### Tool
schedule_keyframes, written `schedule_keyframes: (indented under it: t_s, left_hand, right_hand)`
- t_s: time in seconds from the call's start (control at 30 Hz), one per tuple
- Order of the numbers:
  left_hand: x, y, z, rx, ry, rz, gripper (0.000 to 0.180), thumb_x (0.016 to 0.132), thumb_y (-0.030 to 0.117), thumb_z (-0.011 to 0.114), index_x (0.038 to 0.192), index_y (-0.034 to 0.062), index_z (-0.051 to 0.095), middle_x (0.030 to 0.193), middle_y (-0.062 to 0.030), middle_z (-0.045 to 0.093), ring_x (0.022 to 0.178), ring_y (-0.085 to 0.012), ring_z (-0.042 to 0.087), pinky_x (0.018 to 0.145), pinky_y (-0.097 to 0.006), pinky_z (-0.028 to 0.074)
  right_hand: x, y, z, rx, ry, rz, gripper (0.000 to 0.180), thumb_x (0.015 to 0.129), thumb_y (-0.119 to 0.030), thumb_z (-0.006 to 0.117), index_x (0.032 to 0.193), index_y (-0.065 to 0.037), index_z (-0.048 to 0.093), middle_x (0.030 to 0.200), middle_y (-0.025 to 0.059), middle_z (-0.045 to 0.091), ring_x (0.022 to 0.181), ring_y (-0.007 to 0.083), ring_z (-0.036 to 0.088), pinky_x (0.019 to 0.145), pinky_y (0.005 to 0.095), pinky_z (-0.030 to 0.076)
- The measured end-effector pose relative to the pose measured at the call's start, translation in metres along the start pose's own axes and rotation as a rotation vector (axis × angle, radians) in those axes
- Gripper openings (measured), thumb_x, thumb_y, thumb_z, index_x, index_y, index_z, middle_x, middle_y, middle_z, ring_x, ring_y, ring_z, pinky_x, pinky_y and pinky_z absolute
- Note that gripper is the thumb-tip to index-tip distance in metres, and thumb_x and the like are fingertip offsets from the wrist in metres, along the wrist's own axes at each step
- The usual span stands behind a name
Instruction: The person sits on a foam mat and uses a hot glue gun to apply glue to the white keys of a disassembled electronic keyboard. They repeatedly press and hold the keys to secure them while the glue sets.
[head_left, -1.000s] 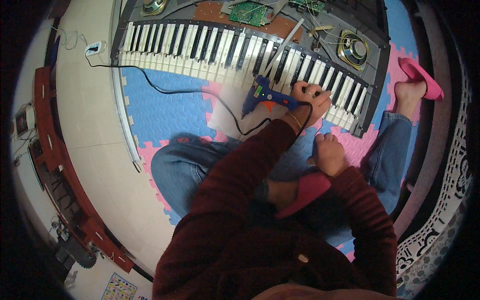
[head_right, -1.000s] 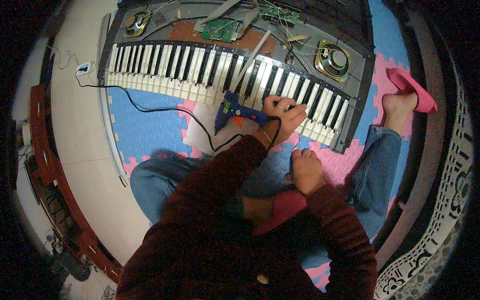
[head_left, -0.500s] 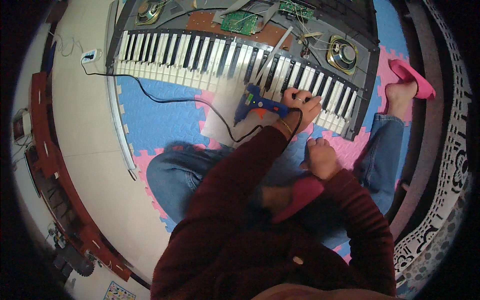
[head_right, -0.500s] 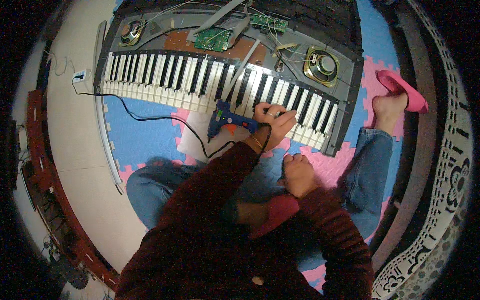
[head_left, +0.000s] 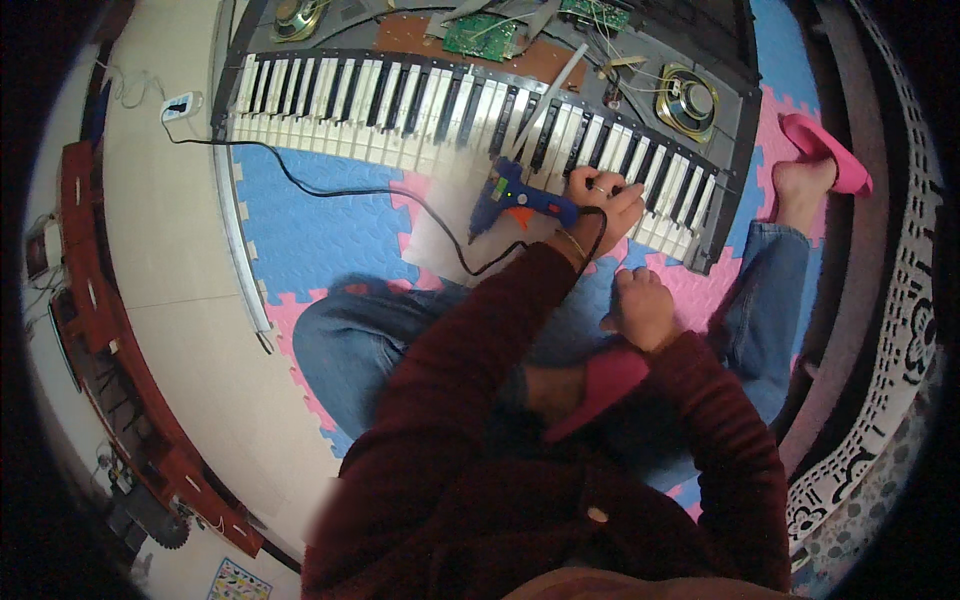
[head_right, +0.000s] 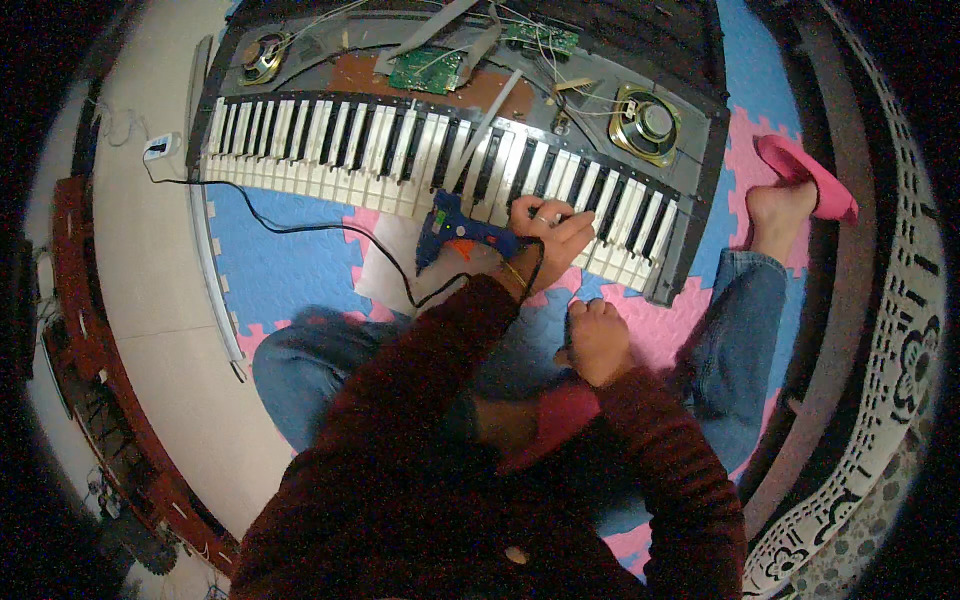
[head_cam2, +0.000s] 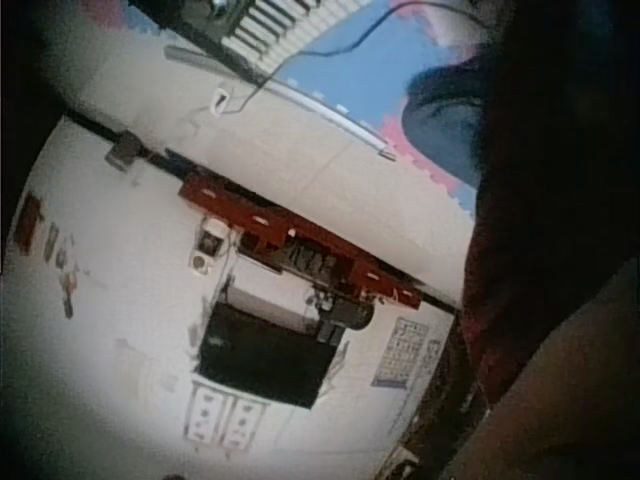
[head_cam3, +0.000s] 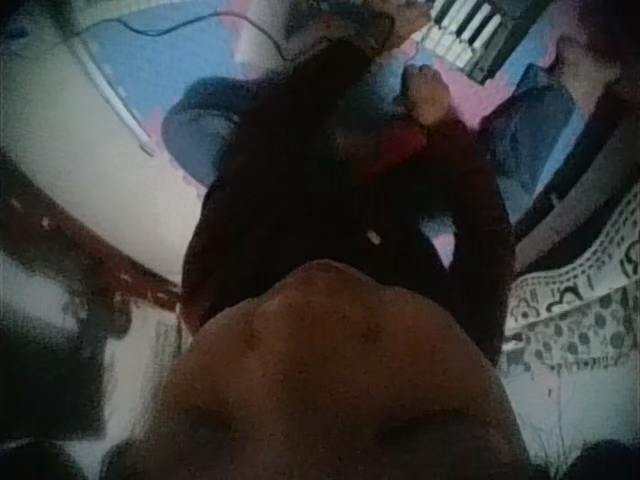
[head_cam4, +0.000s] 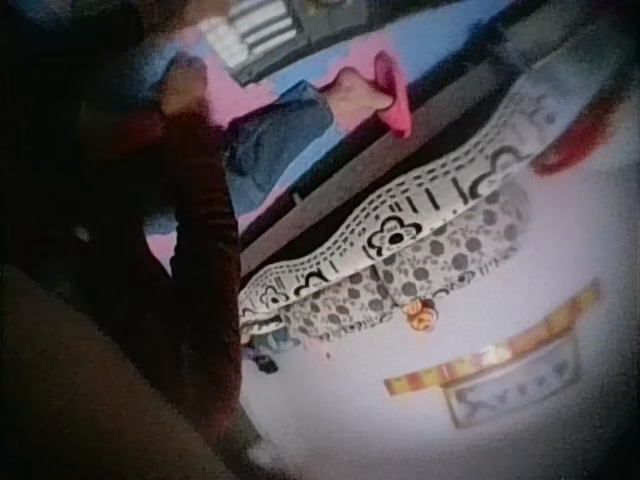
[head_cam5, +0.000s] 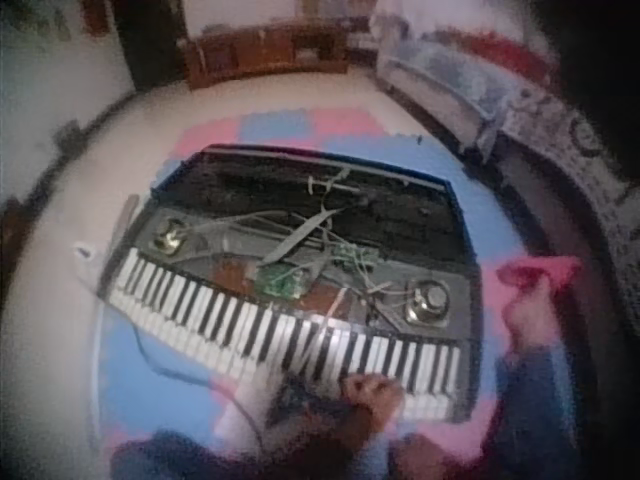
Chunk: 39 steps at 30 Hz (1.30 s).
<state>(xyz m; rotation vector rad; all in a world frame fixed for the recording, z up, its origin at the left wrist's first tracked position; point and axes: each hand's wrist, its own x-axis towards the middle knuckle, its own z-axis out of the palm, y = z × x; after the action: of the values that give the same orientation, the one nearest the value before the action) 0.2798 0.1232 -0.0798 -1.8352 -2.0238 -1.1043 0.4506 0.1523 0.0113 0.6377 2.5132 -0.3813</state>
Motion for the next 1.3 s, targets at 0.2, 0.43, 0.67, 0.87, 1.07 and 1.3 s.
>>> schedule_keyframes:
  t_s: [0.2, 0.43, 0.67, 0.87, 1.07, 1.3]
  left_hand:
    - [-0.009, -0.009, 0.015, 0.089, -0.067, 0.036, 0.021, 0.074, 0.012, 0.066, 0.093, 0.0175, 0.074, 0.116, 0.0027, 0.069, 0.104, -0.0179, 0.060, 0.092, -0.044, 0.036]
    - [-0.009, -0.007, 0.023, -0.310, 0.011, -0.161, 0.023, 0.075, 0.011, 0.068, 0.096, 0.0175, 0.074, 0.117, 0.0050, 0.070, 0.103, -0.0159, 0.061, 0.094, -0.043, 0.037]
    - [-0.023, -0.003, 0.031, -0.810, -0.016, -0.536, 0.024, 0.073, 0.012, 0.067, 0.096, 0.0161, 0.072, 0.118, 0.0050, 0.070, 0.102, -0.0172, 0.062, 0.093, -0.045, 0.037]
    - [-0.010, -0.006, 0.013, -0.124, -0.045, -0.164, 0.025, 0.073, 0.011, 0.067, 0.097, 0.0171, 0.073, 0.116, 0.0041, 0.071, 0.099, -0.0188, 0.063, 0.093, -0.045, 0.037]
    - [-0.006, 0.005, 0.011, -0.491, -0.003, -0.518, 0.021, 0.076, 0.014, 0.070, 0.096, 0.0200, 0.073, 0.114, 0.0072, 0.071, 0.101, -0.0162, 0.063, 0.092, -0.044, 0.038]
    - [-0.003, -0.005, 0.008, -0.053, -0.012, -0.131, 0.021, 0.075, 0.016, 0.070, 0.095, 0.0200, 0.073, 0.115, 0.0074, 0.071, 0.101, -0.0169, 0.063, 0.092, -0.043, 0.037]
  right_hand:
    - [0.001, 0.001, -0.002, 0.034, -0.047, 0.000, 0.067, 0.054, -0.032, 0.093, 0.105, -0.005, 0.059, 0.101, 0.0147, 0.065, 0.098, 0.0336, 0.064, 0.082, 0.0423, 0.055]
    - [0.001, 0.002, 0.001, 0.057, -0.022, 0.000, 0.070, 0.056, -0.032, 0.092, 0.110, -0.003, 0.060, 0.104, 0.0165, 0.065, 0.099, 0.0344, 0.063, 0.085, 0.0433, 0.054]
    - [0.004, 0.003, 0.014, 0.001, 0.008, 0.013, 0.066, 0.055, -0.035, 0.091, 0.104, -0.004, 0.060, 0.100, 0.0146, 0.063, 0.097, 0.0332, 0.063, 0.079, 0.0427, 0.055]
    - [0.003, 0.000, 0.006, 0.015, -0.045, 0.036, 0.069, 0.056, -0.037, 0.092, 0.107, -0.004, 0.058, 0.102, 0.0158, 0.062, 0.099, 0.0339, 0.063, 0.079, 0.0430, 0.055]
    - [0.001, 0.001, 0.010, 0.045, -0.025, 0.026, 0.067, 0.058, -0.034, 0.091, 0.108, -0.003, 0.058, 0.104, 0.0170, 0.062, 0.100, 0.0348, 0.063, 0.080, 0.0430, 0.055]
    - [0.003, 0.001, 0.009, 0.026, 0.000, 0.037, 0.066, 0.056, -0.034, 0.091, 0.105, -0.004, 0.059, 0.103, 0.0149, 0.063, 0.099, 0.0334, 0.063, 0.080, 0.0424, 0.055]
